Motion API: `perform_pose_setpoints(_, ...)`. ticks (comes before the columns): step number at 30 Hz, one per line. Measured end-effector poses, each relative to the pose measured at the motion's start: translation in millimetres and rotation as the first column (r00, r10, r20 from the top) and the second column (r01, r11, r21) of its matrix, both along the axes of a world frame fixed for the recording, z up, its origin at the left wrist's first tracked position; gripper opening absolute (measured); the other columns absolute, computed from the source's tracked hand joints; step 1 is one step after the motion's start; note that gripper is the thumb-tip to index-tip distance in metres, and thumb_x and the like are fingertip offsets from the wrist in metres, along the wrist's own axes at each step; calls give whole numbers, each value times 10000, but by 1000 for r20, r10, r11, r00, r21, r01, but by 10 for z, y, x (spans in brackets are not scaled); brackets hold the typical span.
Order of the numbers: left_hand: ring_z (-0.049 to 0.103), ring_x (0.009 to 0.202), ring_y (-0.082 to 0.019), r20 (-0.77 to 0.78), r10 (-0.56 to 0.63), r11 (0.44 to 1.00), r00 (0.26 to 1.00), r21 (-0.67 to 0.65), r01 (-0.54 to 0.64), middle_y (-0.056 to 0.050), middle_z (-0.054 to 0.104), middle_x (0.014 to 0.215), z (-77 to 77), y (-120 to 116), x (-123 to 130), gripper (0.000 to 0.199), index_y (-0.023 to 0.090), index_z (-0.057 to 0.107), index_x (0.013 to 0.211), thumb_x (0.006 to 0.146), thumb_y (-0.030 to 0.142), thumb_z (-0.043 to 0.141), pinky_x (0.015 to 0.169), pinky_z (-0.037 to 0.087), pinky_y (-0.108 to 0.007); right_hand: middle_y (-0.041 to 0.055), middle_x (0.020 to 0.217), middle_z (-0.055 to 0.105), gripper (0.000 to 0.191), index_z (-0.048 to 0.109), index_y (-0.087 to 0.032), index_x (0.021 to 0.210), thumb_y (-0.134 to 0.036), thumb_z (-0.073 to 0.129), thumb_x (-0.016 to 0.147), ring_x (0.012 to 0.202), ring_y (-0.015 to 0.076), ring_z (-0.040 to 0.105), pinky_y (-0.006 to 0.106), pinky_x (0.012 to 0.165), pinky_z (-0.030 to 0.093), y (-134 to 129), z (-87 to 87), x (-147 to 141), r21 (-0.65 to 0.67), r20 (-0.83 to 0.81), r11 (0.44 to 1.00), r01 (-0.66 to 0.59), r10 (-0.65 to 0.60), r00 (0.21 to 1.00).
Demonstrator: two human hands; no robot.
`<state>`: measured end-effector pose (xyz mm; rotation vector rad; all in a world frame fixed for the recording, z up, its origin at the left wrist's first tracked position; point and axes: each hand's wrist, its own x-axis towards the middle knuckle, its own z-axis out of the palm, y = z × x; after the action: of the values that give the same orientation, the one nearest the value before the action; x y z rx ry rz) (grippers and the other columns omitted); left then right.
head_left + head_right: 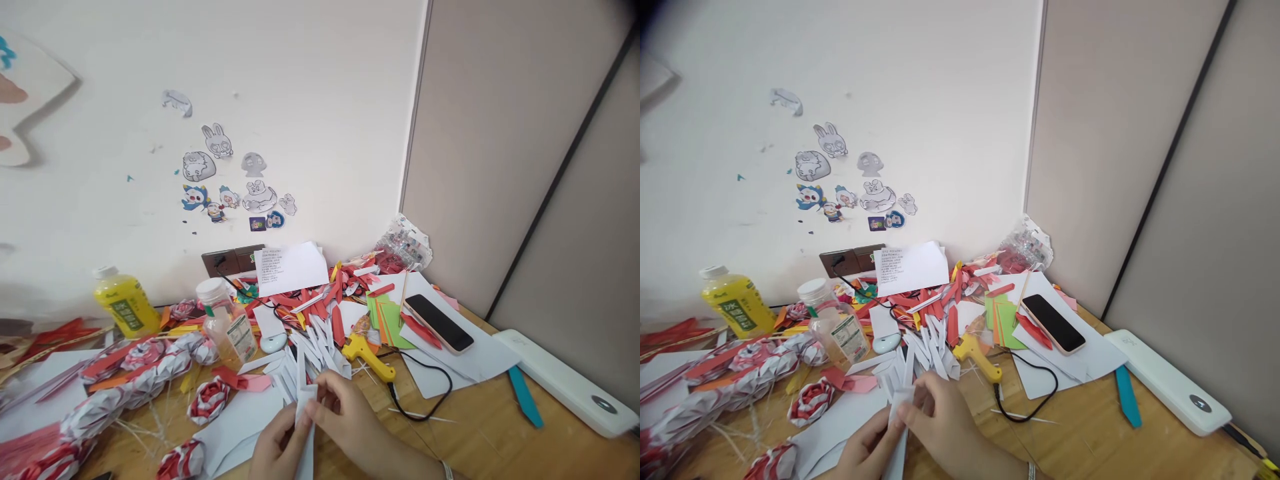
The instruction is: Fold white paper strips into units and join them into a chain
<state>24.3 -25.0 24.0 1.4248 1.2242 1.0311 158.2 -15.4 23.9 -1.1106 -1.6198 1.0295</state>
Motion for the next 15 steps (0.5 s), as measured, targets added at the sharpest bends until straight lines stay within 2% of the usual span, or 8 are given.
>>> perform_pose_setpoints(3, 548, 703, -212, -83, -50, 997, 995, 53, 55, -35, 663, 704, 3, -23, 21, 344, 161, 658, 675, 707, 472, 515, 710, 439, -259, -21, 636, 487, 125, 533, -152, 734, -276, 540, 749, 600, 116, 447, 211, 552, 351, 5, 5, 3, -11, -32, 1000, -2, 2, 999)
perform_pose_setpoints(7, 540, 641, -193, -124, -35, 998, 992, 44, 41, -16, 615, 600, -5, -34, 37, 347, 164, 603, 573, 698, 477, 524, 639, 440, -241, -31, 578, 431, 144, 495, -145, 619, -232, 540, 726, 575, 111, 415, 210, 530, 334, 7, 29, -7, -64, -81, 998, 13, -19, 997)
perform_pose_setpoints(10, 522, 494, -152, -44, -59, 997, 997, -60, 56, 17, 572, 466, -4, -45, 62, 343, 171, 555, 540, 704, 470, 528, 525, 420, -221, -36, 560, 417, 170, 474, -149, 588, -233, 553, 712, 551, 104, 403, 207, 515, 330, 5, 53, -14, -88, -131, 996, 16, -28, 991)
perform_pose_setpoints(15, 508, 369, -124, 197, -95, 975, 976, -179, 131, 12, 586, 369, -31, -65, 111, 385, 165, 551, 602, 758, 498, 435, 416, 373, -199, -62, 454, 409, 189, 459, -166, 659, -322, 508, 754, 408, 97, 414, 197, 407, 310, 1, 59, -24, -182, -280, 979, -89, 35, 959)
